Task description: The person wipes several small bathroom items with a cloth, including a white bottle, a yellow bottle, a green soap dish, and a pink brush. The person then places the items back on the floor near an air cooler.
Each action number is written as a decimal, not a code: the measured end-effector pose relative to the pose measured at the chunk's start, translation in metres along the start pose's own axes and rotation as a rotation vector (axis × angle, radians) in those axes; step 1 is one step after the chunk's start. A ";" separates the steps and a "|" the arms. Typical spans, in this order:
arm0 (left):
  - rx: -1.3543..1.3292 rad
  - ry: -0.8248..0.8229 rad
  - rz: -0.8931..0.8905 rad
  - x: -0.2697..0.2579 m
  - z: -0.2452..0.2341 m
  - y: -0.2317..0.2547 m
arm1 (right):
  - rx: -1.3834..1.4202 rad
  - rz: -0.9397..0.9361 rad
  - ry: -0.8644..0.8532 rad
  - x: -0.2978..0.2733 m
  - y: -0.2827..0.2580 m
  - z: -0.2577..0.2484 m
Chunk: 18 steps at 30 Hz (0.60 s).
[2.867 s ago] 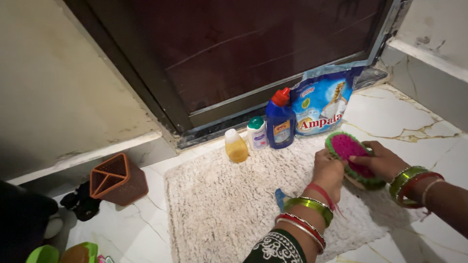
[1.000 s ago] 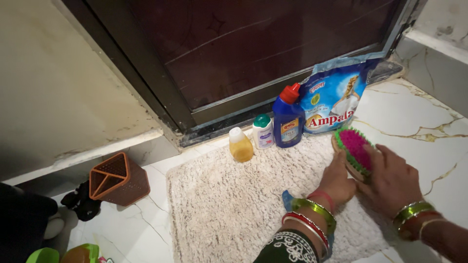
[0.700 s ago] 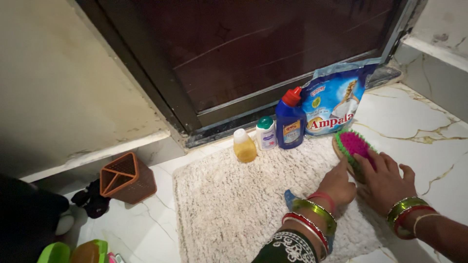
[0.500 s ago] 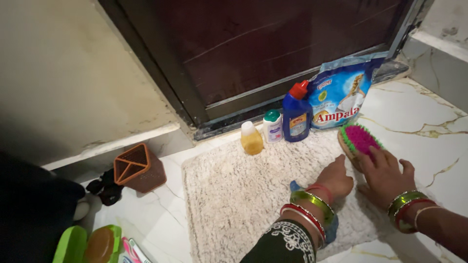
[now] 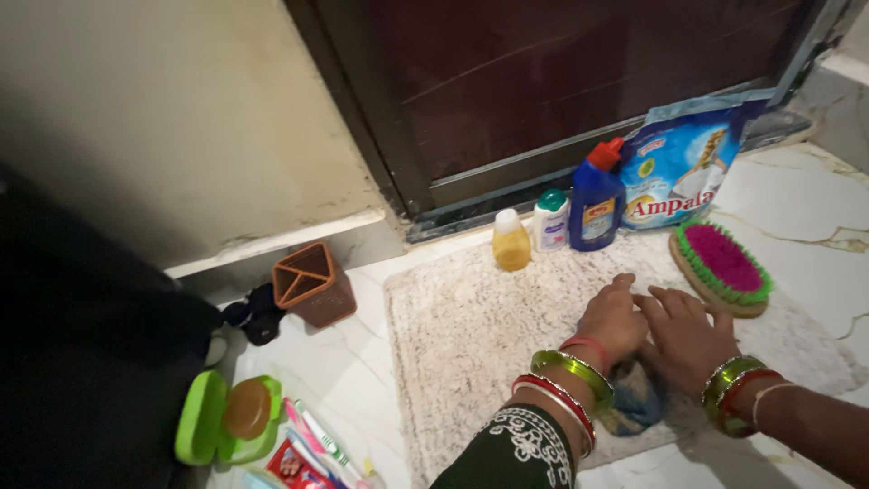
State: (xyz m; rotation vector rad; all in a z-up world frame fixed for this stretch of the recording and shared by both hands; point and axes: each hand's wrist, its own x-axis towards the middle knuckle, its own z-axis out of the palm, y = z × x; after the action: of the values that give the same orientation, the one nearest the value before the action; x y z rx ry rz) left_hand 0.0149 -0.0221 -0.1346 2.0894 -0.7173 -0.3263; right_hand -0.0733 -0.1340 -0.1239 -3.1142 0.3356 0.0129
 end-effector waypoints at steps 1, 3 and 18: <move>0.002 0.005 0.001 -0.004 -0.006 0.001 | 0.026 -0.011 0.003 0.000 -0.005 0.000; 0.005 0.015 0.003 -0.013 -0.019 0.002 | 0.081 0.007 -0.005 -0.006 -0.019 0.001; 0.050 0.170 0.019 -0.087 -0.101 -0.008 | 0.063 -0.253 -0.232 -0.014 -0.068 -0.002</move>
State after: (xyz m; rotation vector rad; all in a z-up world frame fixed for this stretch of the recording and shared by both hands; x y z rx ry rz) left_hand -0.0039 0.1011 -0.0856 2.1263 -0.6490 -0.1192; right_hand -0.0721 -0.0646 -0.1210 -3.0232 -0.0616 0.3493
